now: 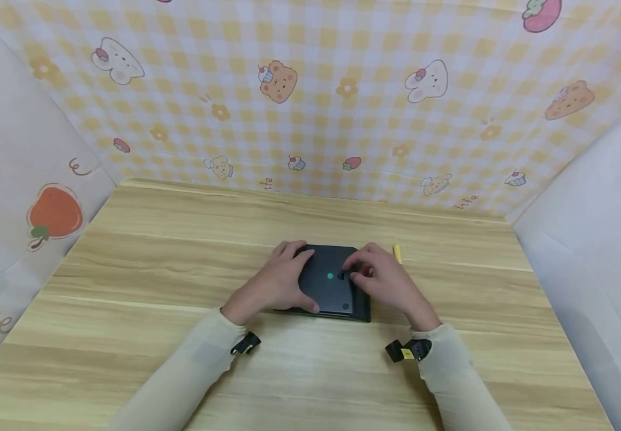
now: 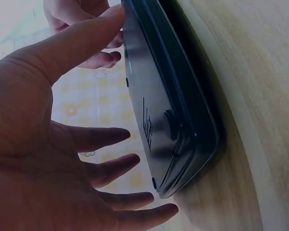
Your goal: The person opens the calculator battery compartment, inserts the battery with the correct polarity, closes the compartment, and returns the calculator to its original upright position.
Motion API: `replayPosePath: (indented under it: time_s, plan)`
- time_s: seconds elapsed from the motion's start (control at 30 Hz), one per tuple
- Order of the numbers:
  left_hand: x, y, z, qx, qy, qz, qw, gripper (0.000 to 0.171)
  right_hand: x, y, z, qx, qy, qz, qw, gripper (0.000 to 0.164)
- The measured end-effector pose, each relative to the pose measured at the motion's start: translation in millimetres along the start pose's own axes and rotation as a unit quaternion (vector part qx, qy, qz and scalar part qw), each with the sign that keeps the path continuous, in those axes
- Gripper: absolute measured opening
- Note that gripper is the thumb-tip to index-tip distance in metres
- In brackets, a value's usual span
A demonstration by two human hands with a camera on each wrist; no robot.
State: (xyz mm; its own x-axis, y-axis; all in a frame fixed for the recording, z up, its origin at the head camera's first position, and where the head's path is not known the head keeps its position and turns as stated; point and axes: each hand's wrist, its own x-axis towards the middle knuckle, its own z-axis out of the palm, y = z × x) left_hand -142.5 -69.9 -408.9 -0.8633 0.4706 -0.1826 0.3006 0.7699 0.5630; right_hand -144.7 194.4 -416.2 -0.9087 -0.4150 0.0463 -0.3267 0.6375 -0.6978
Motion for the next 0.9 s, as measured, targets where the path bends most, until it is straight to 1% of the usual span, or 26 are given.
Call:
replayPosePath:
  time_s: [0.1,0.27,0.5,0.67,0.9]
  plan:
    - [1.0,-0.9,1.0,0.011,-0.008,0.007,0.9999,0.117,2.0,1.5,2.5,-0.006,-0.007,-0.01,1.0,0.018]
    - [1.7,-3.6,1.3,0.02,-0.02,0.01,0.9996,0.121,3.7,2.9,6.9,-0.024,-0.012,-0.029,0.999,0.016]
    - [2.1,-7.1,2.3,0.024,-0.024,0.016,0.9993,0.121,4.7,0.4,11.3,-0.053,-0.023,-0.044,0.997,0.014]
    - [3.3,-8.6,3.6,0.013,-0.022,0.02,0.9995,0.121,5.7,0.7,13.4,-0.071,-0.024,-0.056,0.996,0.011]
    - [4.9,-8.5,3.9,0.001,-0.025,0.016,0.9996,0.122,8.5,4.1,16.4,-0.092,-0.021,-0.084,0.992,0.009]
